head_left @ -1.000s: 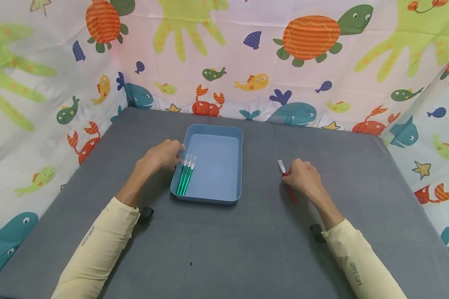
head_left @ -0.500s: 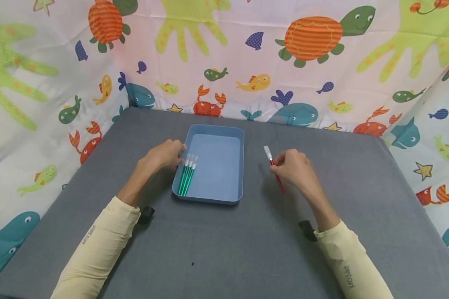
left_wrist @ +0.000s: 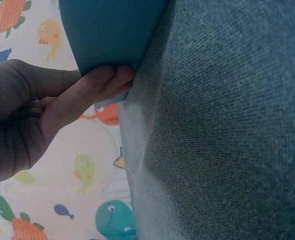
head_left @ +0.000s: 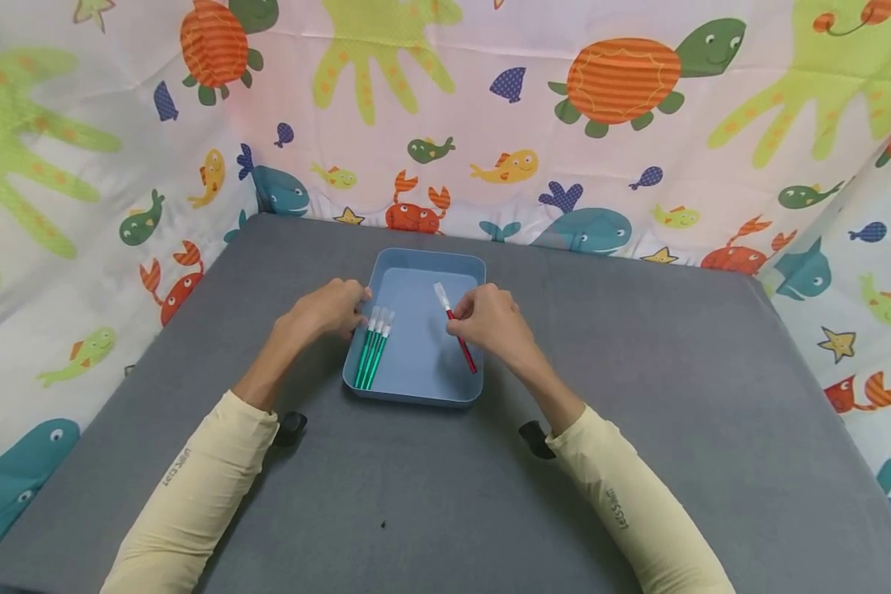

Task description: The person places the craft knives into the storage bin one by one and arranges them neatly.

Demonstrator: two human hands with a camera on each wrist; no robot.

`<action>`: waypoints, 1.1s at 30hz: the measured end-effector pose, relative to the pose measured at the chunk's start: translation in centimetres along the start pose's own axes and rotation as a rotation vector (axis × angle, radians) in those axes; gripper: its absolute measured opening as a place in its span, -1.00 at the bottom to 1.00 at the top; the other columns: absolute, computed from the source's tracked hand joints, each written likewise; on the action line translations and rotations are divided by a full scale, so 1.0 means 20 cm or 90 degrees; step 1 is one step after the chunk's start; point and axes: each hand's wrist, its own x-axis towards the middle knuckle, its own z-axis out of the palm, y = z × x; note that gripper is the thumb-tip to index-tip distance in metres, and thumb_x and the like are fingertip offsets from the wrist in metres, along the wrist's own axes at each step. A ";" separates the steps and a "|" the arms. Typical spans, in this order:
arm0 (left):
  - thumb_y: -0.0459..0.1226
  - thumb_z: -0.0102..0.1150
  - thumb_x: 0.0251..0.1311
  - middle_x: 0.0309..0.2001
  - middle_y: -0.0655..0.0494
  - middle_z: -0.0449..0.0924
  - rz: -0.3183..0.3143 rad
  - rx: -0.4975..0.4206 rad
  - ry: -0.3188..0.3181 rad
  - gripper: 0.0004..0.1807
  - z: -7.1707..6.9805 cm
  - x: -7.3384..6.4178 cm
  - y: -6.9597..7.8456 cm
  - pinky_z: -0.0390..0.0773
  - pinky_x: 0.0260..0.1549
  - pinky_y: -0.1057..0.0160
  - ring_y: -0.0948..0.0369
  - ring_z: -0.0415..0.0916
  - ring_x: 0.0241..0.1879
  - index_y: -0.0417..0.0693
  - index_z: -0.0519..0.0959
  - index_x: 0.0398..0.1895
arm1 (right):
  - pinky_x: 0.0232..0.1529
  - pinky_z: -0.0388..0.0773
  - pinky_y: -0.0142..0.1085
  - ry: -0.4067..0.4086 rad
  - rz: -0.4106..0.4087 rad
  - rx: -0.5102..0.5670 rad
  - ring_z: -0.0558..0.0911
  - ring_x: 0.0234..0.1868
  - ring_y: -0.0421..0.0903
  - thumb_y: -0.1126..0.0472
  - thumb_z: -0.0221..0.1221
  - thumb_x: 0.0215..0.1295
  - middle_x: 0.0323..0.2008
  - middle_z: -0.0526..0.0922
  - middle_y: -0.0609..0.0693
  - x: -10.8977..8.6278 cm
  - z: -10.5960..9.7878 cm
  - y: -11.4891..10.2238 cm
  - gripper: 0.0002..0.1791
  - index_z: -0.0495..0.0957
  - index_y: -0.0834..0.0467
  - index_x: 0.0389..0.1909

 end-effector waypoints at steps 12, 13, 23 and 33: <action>-0.34 0.18 0.48 0.51 -0.30 0.36 0.001 -0.001 -0.008 -0.38 0.00 0.00 -0.02 0.71 -0.07 0.16 0.07 0.76 -0.15 -0.31 0.31 0.54 | -0.61 0.19 -0.38 -0.061 0.000 -0.013 0.28 -0.66 -0.20 0.19 0.38 0.30 -0.75 0.28 -0.12 0.08 0.28 -0.16 -0.62 0.56 0.15 -0.70; -0.34 0.19 0.48 0.52 -0.30 0.35 0.004 -0.001 -0.006 -0.38 0.00 0.00 -0.02 0.71 -0.10 0.17 0.07 0.76 -0.16 -0.31 0.31 0.54 | -0.61 0.19 -0.38 -0.063 0.001 -0.016 0.27 -0.66 -0.20 0.19 0.38 0.31 -0.75 0.27 -0.12 0.09 0.29 -0.17 -0.60 0.55 0.15 -0.71; -0.35 0.19 0.47 0.54 -0.31 0.29 0.027 -0.008 -0.004 -0.37 -0.01 0.00 -0.01 0.76 -0.16 0.18 0.09 0.74 -0.12 -0.31 0.30 0.54 | -0.60 0.26 -0.36 -0.071 -0.001 -0.056 0.36 -0.62 -0.19 0.24 0.39 0.25 -0.68 0.34 -0.09 0.09 0.36 -0.18 -0.65 0.45 0.14 -0.63; -0.34 0.20 0.47 0.54 -0.31 0.30 0.027 -0.025 -0.009 -0.36 -0.01 0.02 -0.03 0.74 -0.15 0.18 0.08 0.76 -0.15 -0.31 0.29 0.54 | -0.63 0.33 -0.38 -0.115 0.002 -0.034 0.49 -0.68 -0.19 0.28 0.30 0.34 -0.72 0.50 -0.06 0.10 0.41 -0.22 -0.66 0.52 0.14 -0.65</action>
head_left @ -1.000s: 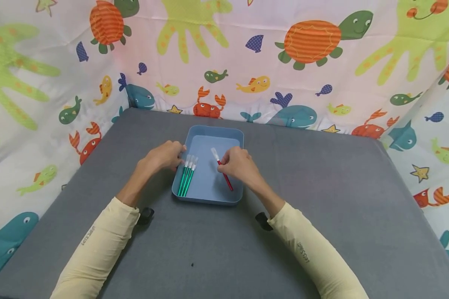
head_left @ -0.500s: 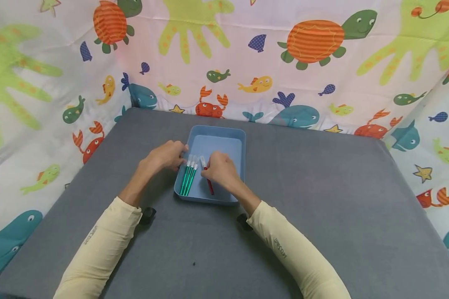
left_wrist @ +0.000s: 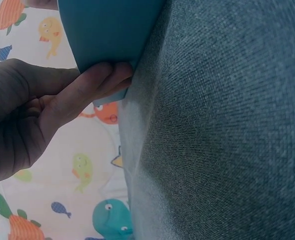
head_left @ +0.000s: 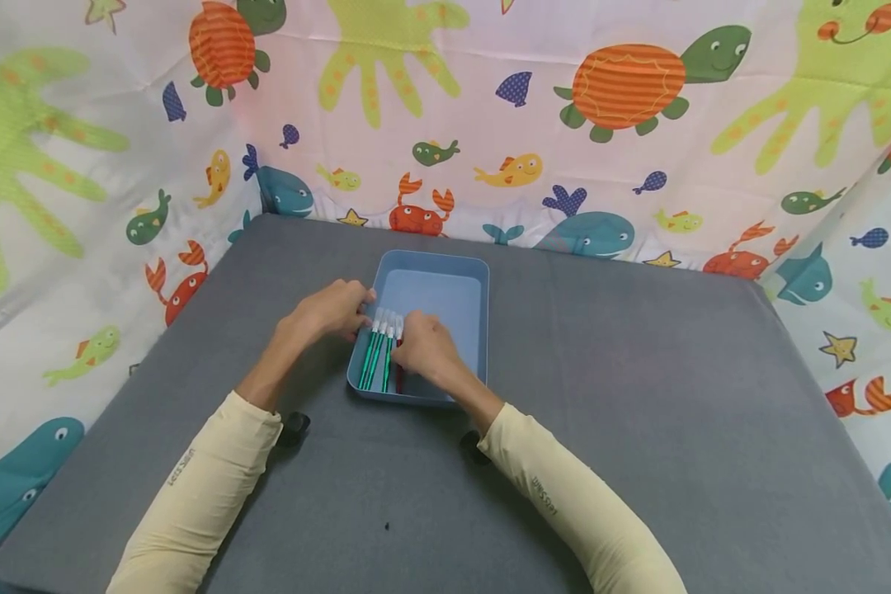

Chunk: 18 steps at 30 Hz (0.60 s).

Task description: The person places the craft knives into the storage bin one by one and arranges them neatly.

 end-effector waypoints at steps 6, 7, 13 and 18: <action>-0.35 0.21 0.46 0.53 -0.29 0.33 0.006 -0.002 0.006 -0.36 0.00 0.00 0.01 0.76 -0.10 0.15 0.07 0.74 -0.13 -0.30 0.30 0.54 | -0.56 0.43 -0.38 -0.025 -0.024 0.051 0.63 -0.63 -0.17 0.28 0.28 0.40 -0.71 0.62 -0.03 -0.01 -0.01 0.03 -0.72 0.67 0.22 -0.56; -0.35 0.21 0.46 0.53 -0.30 0.33 0.006 -0.001 0.005 -0.36 0.00 0.00 0.01 0.75 -0.13 0.16 0.08 0.73 -0.15 -0.31 0.30 0.54 | -0.54 0.46 -0.38 -0.032 -0.029 0.066 0.65 -0.62 -0.17 0.28 0.27 0.41 -0.69 0.64 -0.01 -0.01 -0.01 0.03 -0.73 0.69 0.25 -0.53; -0.35 0.19 0.48 0.56 -0.27 0.26 0.001 0.004 -0.001 -0.37 -0.01 0.00 0.00 0.64 -0.28 0.29 0.13 0.74 -0.19 -0.31 0.28 0.54 | -0.38 0.71 -0.28 -0.074 -0.016 0.175 0.68 -0.53 -0.14 0.31 0.19 0.48 -0.47 0.76 0.14 0.00 -0.02 0.06 -0.78 0.73 0.40 -0.17; -0.34 0.20 0.47 0.55 -0.29 0.28 -0.001 0.001 0.000 -0.35 0.00 -0.01 0.01 0.57 -0.31 0.31 0.11 0.75 -0.20 -0.31 0.27 0.55 | -0.34 0.69 -0.28 -0.085 -0.011 0.167 0.67 -0.48 -0.15 0.29 0.18 0.50 -0.43 0.77 0.16 0.00 -0.03 0.07 -0.75 0.72 0.39 -0.04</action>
